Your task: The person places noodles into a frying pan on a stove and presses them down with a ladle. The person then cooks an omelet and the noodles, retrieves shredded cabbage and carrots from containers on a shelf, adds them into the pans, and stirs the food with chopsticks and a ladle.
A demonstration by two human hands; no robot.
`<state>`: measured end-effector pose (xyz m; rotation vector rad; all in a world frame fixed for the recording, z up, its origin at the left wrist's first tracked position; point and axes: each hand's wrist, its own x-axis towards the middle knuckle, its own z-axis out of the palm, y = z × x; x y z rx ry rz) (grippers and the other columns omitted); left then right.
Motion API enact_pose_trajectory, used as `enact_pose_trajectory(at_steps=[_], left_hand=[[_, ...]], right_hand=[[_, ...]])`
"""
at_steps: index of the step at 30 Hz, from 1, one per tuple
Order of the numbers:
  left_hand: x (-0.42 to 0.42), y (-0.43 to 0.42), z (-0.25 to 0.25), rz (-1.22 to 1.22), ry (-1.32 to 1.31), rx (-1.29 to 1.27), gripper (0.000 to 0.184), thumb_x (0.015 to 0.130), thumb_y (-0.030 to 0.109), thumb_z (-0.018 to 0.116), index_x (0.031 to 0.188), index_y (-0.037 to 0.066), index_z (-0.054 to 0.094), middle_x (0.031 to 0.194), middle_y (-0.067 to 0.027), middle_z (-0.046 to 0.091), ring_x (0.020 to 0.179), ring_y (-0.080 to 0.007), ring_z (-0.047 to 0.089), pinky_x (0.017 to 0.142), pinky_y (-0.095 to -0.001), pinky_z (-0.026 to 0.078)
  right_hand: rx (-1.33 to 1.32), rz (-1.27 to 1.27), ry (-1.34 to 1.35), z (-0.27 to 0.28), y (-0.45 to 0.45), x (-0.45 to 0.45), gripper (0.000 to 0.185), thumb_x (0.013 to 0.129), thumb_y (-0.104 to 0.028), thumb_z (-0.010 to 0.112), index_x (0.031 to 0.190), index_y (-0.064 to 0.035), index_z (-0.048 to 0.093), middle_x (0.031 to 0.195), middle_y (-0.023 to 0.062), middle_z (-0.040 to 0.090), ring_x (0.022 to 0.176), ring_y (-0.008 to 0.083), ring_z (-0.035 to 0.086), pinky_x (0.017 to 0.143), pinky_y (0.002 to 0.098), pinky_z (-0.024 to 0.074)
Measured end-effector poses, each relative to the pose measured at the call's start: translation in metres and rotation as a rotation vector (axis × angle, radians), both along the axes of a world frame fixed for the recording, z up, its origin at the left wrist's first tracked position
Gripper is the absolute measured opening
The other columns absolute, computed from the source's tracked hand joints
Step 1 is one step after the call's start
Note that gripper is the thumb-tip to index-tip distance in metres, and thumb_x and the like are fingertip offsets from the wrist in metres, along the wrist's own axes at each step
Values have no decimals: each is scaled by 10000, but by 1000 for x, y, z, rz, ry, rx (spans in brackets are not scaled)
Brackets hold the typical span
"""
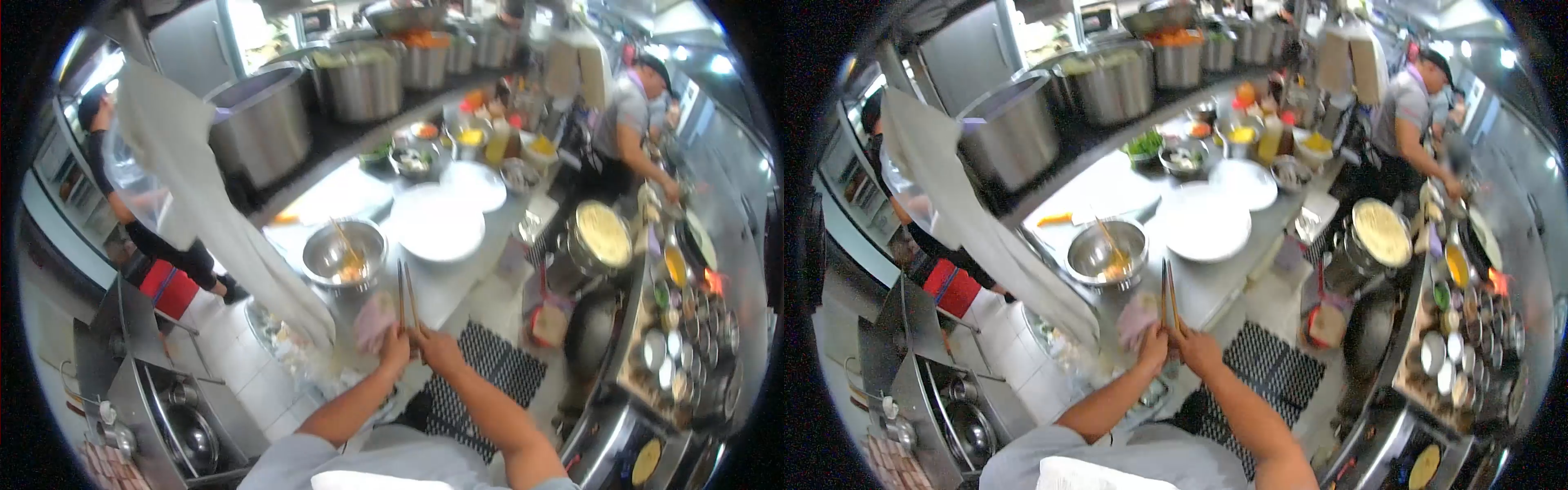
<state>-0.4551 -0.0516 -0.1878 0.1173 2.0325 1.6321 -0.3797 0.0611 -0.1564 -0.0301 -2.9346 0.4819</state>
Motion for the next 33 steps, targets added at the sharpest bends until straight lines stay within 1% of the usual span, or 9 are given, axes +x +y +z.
enact_pose_trajectory(at_steps=[3,7,10,13,18,19,23,26,33], left_hand=[[-15,-13,-11,108,121,-42,362,847,131,489,1187,16,441,1199,-180,438,1055,-306,471,703,-398,486],[-27,-46,-51,28,280,-164,341,800,147,509,1112,9,521,1131,-264,487,1091,-396,443,925,-438,358],[-12,-52,3,-101,685,-274,288,816,182,488,1029,10,578,998,-257,534,997,-414,469,890,-462,370],[-4,-56,35,-244,465,-331,260,820,192,469,980,17,578,933,-207,562,930,-394,506,872,-467,381],[12,-69,31,-427,551,-355,268,812,217,497,995,33,565,1022,-145,563,980,-331,521,895,-477,379],[14,-72,28,-442,449,-365,344,802,239,529,1091,55,567,1147,-126,542,1057,-299,497,940,-510,346],[17,-70,58,-348,340,-310,306,832,200,489,1074,31,573,1141,-144,546,1048,-320,503,939,-454,367],[16,-73,48,-137,182,-293,366,838,345,525,1022,43,620,939,-169,637,889,-316,611,799,-364,471],[-1,-90,-8,-221,526,-417,325,856,316,501,990,45,621,933,-158,636,872,-303,611,759,-368,480]], right_hand=[[44,38,41,-15,10,-52,562,742,-86,559,1282,-100,403,1219,135,521,826,327,599,743,396,495],[13,36,-36,6,20,-87,477,764,-72,573,1228,-98,465,1136,125,564,832,299,605,719,384,507],[-328,87,539,150,37,-113,316,730,-48,618,1044,-78,594,962,129,607,864,285,595,723,378,500],[-16,288,1115,350,58,-146,314,686,-23,662,983,-75,577,987,114,593,939,330,544,828,405,435],[292,399,217,491,85,-251,439,806,-323,575,1194,-125,525,1187,170,536,1099,329,504,944,379,384],[389,385,-40,499,78,-255,482,823,-380,548,1241,-145,504,1229,175,516,1137,319,491,969,375,369],[383,353,-118,475,69,-295,524,845,-434,486,1302,-179,450,1301,156,469,1189,298,460,990,386,353],[410,216,-93,454,70,-316,529,845,-379,453,1359,-314,346,1339,195,398,1198,325,451,982,468,353],[526,273,-88,450,84,-362,721,674,-349,663,1337,-270,388,1136,141,588,1049,310,561,865,387,464]])
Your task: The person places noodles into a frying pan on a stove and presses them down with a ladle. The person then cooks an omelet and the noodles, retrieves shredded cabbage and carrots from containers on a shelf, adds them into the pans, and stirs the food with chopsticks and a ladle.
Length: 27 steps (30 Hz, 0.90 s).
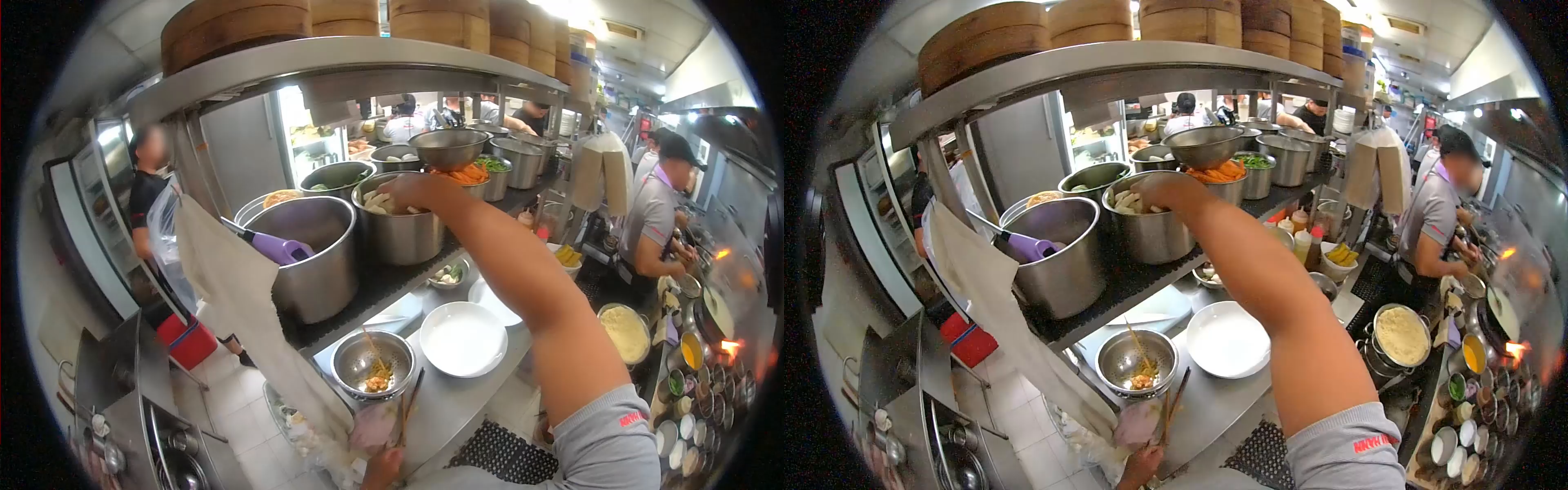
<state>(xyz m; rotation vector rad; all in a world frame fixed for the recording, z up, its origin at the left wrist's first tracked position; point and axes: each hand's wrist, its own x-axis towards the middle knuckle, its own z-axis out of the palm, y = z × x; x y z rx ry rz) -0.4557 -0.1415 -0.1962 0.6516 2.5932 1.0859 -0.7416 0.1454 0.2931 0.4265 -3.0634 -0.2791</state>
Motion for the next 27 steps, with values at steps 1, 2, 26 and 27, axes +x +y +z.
enact_pose_trajectory(at_steps=[1,2,26,27], left_hand=[[-3,-4,-10,-112,161,-41,303,856,289,495,988,44,614,932,-155,631,866,-303,608,752,-374,480],[-2,-3,-1,-101,159,-43,303,856,289,495,988,44,614,932,-155,631,866,-303,608,752,-374,480],[5,23,122,-121,21,347,279,874,235,542,1055,28,594,1003,-148,612,886,-240,614,744,-323,488],[5,22,121,-130,29,345,276,875,234,541,1055,32,594,1004,-146,613,891,-242,615,743,-328,489]], right_hand=[[-2,13,0,-4,5,-6,721,674,-349,663,1337,-270,388,1136,141,588,1049,310,561,865,387,464],[-54,23,81,-5,6,-1,730,664,-343,672,1334,-256,395,1141,147,584,1037,311,566,861,389,463],[-568,-24,796,10,-4,40,520,699,-288,656,1156,-81,521,1015,212,590,968,367,579,835,424,474],[-644,20,868,14,-3,38,503,696,-289,661,1124,-56,531,984,209,604,934,357,594,812,421,482]])
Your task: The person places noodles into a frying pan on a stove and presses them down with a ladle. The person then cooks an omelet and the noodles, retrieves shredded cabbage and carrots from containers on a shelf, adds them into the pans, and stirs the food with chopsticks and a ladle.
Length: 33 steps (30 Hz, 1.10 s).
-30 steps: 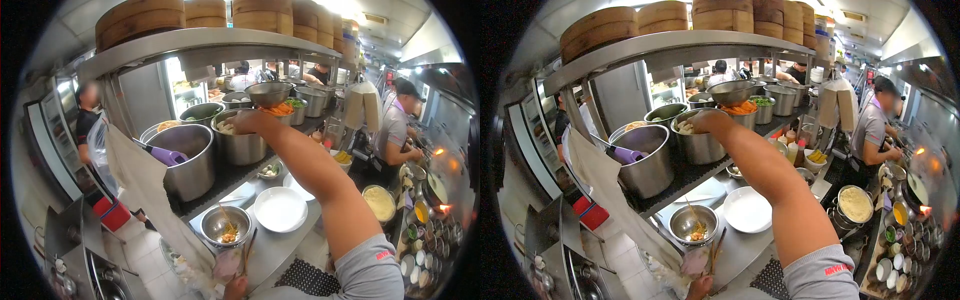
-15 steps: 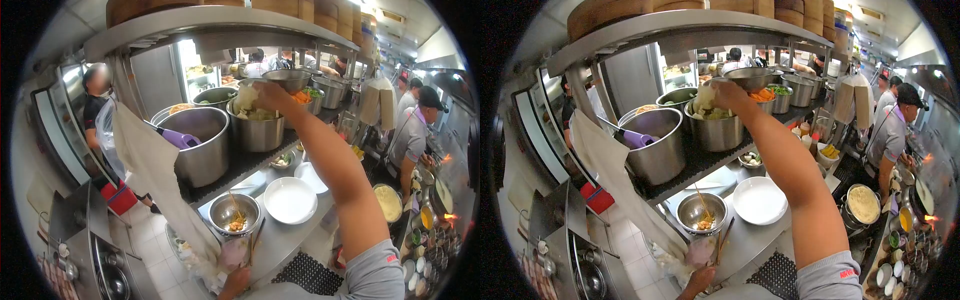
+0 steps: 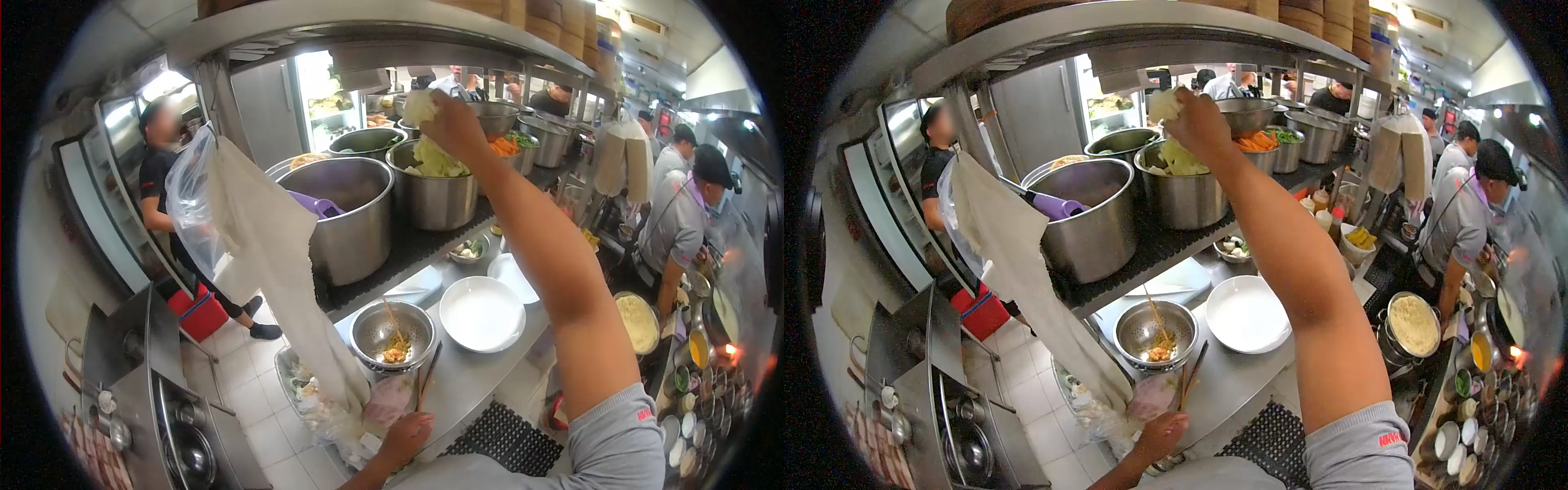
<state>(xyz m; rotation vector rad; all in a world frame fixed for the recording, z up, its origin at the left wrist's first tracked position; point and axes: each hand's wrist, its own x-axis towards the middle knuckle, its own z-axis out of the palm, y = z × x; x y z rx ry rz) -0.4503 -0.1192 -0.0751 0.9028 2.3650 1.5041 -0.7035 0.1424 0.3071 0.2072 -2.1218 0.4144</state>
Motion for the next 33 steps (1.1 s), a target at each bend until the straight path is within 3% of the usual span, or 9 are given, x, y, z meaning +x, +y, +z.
enact_pose_trajectory(at_steps=[4,8,14,20,23,27,28,29,33], left_hand=[[-2,7,-11,-68,180,-37,270,878,233,536,1065,49,597,1010,-144,616,905,-247,616,751,-336,488],[-3,34,57,-73,-33,1,265,888,216,522,1073,40,592,996,-133,622,906,-227,611,780,-315,473],[-24,94,90,-277,-93,167,294,908,227,488,1116,36,569,1049,-124,609,957,-192,590,823,-311,467],[27,215,132,-667,-1528,932,430,896,383,464,1204,83,455,1229,-102,511,1111,-294,494,892,-538,401],[106,252,105,-1227,-1851,925,445,913,396,410,1184,57,507,1172,-100,559,1064,-272,518,914,-481,392],[259,232,82,-1172,-2021,334,567,890,411,464,1315,44,392,1379,-137,378,1295,-310,303,1077,-497,189],[279,246,20,-1576,-2064,270,545,897,435,442,1290,58,419,1365,-123,397,1287,-297,315,1072,-490,208],[327,213,40,-1190,-2057,77,516,906,467,406,1234,74,479,1309,-128,459,1232,-284,400,1010,-488,318],[418,156,3,-1428,-1868,-570,515,914,497,359,1128,81,575,1147,-95,595,1009,-248,583,825,-451,473]], right_hand=[[-431,46,-12,18,12,-17,449,736,-234,653,1121,-36,536,940,166,629,912,270,616,716,362,508],[-1218,711,-245,16,46,-44,388,784,-234,630,1112,-43,552,909,122,637,840,236,631,674,325,519],[-1315,890,-330,19,61,56,346,795,-248,622,1056,-29,563,912,136,637,796,234,637,658,351,526],[-1201,942,-399,-15,68,271,317,806,-262,614,999,-14,573,914,150,638,753,232,643,642,377,532],[-1075,726,-101,-94,88,388,226,834,-160,545,992,-9,600,881,103,642,694,187,617,603,327,507],[-1216,73,278,-162,16,581,264,733,-132,645,971,-24,614,851,58,630,744,158,579,678,284,474],[-1282,-132,313,-191,15,626,345,665,-127,694,978,-12,603,876,82,624,774,175,579,691,286,472],[-1257,-524,247,-209,-3,682,363,655,-92,679,997,-5,593,890,100,616,803,184,575,694,294,470],[-1339,-287,801,-236,-116,875,373,710,-54,590,1079,0,562,919,103,631,750,203,626,664,316,527]])
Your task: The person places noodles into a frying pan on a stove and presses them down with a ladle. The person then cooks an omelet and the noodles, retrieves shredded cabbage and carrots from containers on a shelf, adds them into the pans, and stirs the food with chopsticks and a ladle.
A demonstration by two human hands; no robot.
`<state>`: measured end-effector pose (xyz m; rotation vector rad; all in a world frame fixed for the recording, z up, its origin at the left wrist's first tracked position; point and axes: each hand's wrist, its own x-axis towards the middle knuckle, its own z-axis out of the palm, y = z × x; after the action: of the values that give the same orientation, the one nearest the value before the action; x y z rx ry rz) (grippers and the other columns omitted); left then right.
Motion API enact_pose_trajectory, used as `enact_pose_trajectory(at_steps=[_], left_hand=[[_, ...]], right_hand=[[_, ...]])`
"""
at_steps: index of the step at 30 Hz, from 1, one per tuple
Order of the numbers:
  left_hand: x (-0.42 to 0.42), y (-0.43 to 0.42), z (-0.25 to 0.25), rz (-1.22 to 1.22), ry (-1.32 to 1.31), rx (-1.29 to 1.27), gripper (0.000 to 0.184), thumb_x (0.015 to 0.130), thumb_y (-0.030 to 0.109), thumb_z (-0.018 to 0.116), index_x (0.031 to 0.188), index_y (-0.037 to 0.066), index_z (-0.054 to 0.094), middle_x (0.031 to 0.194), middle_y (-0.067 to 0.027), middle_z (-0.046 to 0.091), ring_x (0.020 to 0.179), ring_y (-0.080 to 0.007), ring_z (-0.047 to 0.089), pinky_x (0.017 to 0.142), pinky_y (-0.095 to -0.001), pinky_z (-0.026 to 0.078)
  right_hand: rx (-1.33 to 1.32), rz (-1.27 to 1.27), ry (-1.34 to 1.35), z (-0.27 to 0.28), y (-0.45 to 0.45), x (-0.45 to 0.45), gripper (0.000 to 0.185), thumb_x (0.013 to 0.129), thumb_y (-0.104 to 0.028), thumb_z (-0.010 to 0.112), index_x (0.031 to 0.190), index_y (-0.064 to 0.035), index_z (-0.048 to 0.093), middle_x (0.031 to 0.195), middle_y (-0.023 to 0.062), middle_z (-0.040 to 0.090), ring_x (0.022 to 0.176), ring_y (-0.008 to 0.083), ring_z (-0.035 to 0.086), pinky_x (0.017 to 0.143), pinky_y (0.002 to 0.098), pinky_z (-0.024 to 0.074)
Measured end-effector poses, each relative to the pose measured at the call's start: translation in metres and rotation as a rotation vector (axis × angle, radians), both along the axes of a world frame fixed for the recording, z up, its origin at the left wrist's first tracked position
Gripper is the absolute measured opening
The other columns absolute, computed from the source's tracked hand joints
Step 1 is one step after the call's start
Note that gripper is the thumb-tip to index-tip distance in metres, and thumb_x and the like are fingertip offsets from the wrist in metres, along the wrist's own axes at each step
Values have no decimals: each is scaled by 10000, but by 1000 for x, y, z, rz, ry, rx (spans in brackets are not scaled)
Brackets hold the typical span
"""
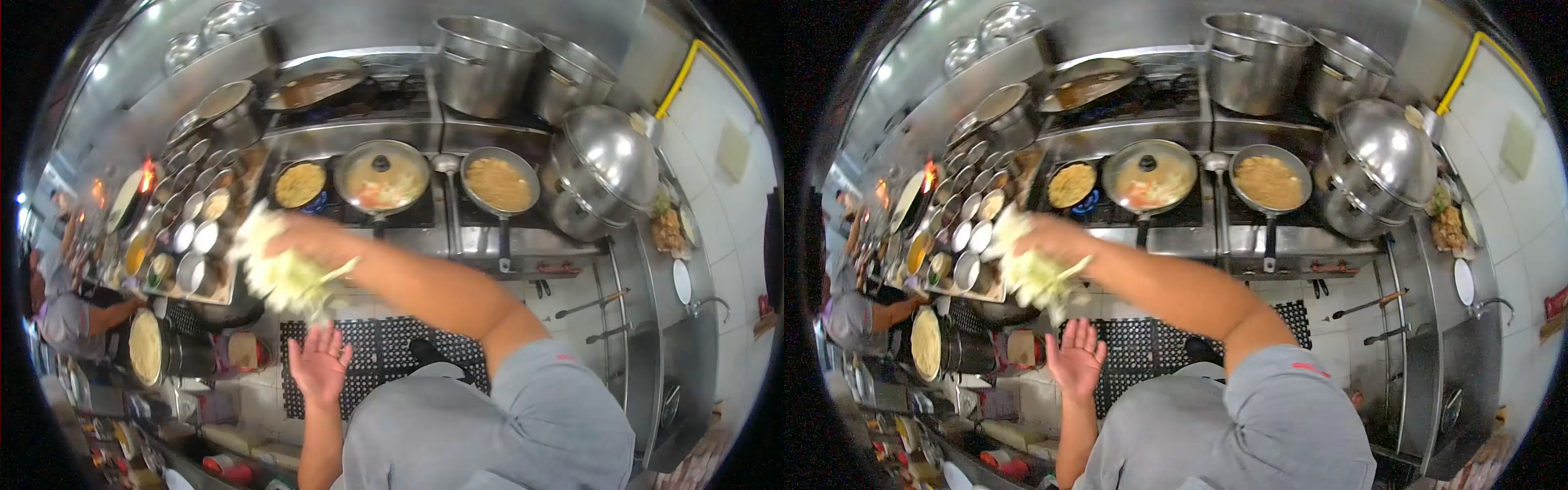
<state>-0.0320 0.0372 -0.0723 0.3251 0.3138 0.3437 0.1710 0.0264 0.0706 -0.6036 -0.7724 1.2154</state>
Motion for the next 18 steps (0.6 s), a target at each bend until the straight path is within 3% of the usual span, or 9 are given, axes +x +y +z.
enact_pose_trajectory(at_steps=[2,4,8,9,11,12,13,15,18], left_hand=[[20,-23,-18,-72,153,32,506,916,496,366,1120,86,579,1140,-87,598,973,-235,591,813,-440,477],[23,-39,-44,-103,230,43,500,915,495,371,1120,87,574,1136,-85,598,964,-231,588,801,-438,479],[-6,-49,-94,-56,666,246,435,896,450,455,1102,76,536,1087,-80,585,970,-235,543,824,-416,435],[-17,-53,-104,-17,814,295,407,892,427,479,1089,76,534,1067,-72,586,964,-234,536,827,-413,425],[-43,-63,-121,14,919,246,386,888,409,490,1076,74,535,1059,-73,588,957,-237,537,828,-408,423],[-52,-68,-128,41,1007,210,366,885,390,500,1062,72,536,1050,-73,589,951,-240,538,830,-404,422],[-61,-74,-135,47,1019,202,366,885,390,500,1062,72,536,1050,-73,589,951,-240,538,830,-404,422],[-72,-83,-135,22,1028,258,325,880,348,515,1033,62,545,1039,-74,590,902,-234,548,803,-378,439],[-87,-87,-149,-64,1175,429,251,869,270,530,979,49,570,961,-75,606,784,-196,563,695,-337,461]], right_hand=[[-197,-247,-85,-5,-67,92,401,710,-26,597,1106,-1,539,947,121,636,809,219,646,715,355,548],[-221,-459,-112,-18,-127,172,401,722,-25,600,1115,1,528,972,157,633,805,254,652,721,349,553],[-570,-1000,-348,-105,-227,351,355,727,-37,619,1065,3,517,912,124,630,773,205,638,674,337,556],[-610,-1105,-432,-124,-249,378,362,722,-51,625,1064,-7,513,889,117,628,759,188,632,611,316,534],[-821,-1332,-737,-160,-278,411,370,693,-111,645,1028,6,540,897,114,640,784,215,622,658,299,480],[-1099,-1289,-911,-164,-284,412,452,677,-141,670,1091,-3,550,986,147,630,877,271,612,761,323,474],[-1101,-1273,-909,-176,-287,412,452,677,-141,670,1091,-3,550,986,147,630,877,271,612,761,323,474],[-1380,-1199,-1108,-218,-289,413,532,677,-153,681,1174,-34,533,1078,189,594,970,317,583,822,352,463],[-1411,-994,-1087,-257,-302,418,566,682,-143,683,1214,-54,513,1131,190,572,1045,304,554,875,368,445]])
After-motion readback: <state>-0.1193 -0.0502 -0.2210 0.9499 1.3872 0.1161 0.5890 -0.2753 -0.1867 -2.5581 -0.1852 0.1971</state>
